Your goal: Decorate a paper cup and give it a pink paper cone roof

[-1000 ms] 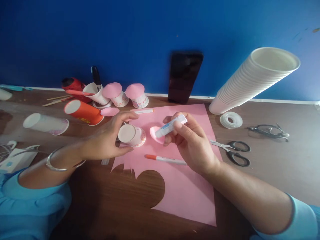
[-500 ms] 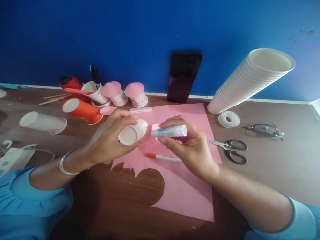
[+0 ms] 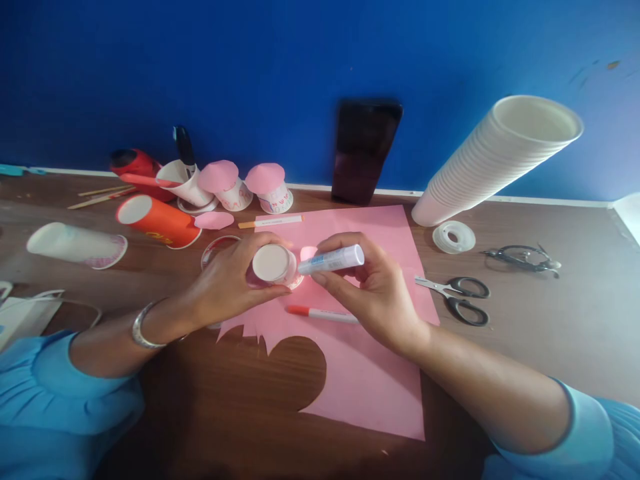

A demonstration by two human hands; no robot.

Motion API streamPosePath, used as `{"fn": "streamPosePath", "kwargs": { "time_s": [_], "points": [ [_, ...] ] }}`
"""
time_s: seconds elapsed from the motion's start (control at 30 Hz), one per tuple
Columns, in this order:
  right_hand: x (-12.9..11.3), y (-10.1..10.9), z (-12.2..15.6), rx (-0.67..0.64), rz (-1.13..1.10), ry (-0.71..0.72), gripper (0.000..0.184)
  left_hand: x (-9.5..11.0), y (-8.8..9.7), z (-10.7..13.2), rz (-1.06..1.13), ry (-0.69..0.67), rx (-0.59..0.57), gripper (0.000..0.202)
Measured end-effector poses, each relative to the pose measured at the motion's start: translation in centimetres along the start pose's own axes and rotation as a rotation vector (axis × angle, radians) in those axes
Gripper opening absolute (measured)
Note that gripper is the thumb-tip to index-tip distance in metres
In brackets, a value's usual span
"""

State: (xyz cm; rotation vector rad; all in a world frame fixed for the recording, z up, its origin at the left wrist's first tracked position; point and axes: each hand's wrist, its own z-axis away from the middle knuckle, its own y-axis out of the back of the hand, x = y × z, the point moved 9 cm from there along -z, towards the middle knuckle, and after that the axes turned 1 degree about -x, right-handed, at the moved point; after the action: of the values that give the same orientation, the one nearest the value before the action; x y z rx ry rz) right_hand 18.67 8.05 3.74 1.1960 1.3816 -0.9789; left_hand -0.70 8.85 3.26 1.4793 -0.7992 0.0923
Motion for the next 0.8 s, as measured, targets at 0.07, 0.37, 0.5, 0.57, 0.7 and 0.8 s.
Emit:
{"fn": "streamPosePath", "kwargs": {
  "time_s": [0.07, 0.37, 0.5, 0.57, 0.7, 0.8],
  "points": [
    [0.1, 0.0, -0.1, 0.002, -0.014, 0.004, 0.021, 0.0, 0.2, 0.0, 0.045, -0.003, 0.038, 0.062],
    [0.4, -0.1, 0.0, -0.039, -0.204, 0.033, 0.022, 2.3, 3.0, 0.6, 0.128, -0.295, 0.284, 0.059],
    [-0.6, 0.2, 0.1, 0.005, -0.098, 0.095, 0.023, 3.0, 2.2, 0.4, 0.052, -0.301, 0.175, 0.046],
    [-1.3, 0.3, 0.3, 0.024, 0.010, 0.139, 0.023, 2.7, 1.6, 0.3, 0.057, -0.271, 0.130, 0.044],
    [-1.9, -0.2, 0.7, 0.005, 0.159, 0.191, 0.023, 2.3, 0.1, 0.2, 0.111, -0.234, 0.017, 0.045],
    [-2.7, -0.9, 1.1, -0.037, 0.221, 0.288, 0.025, 2.0, -0.7, 0.1, 0.138, -0.198, -0.036, 0.044]
  ]
}}
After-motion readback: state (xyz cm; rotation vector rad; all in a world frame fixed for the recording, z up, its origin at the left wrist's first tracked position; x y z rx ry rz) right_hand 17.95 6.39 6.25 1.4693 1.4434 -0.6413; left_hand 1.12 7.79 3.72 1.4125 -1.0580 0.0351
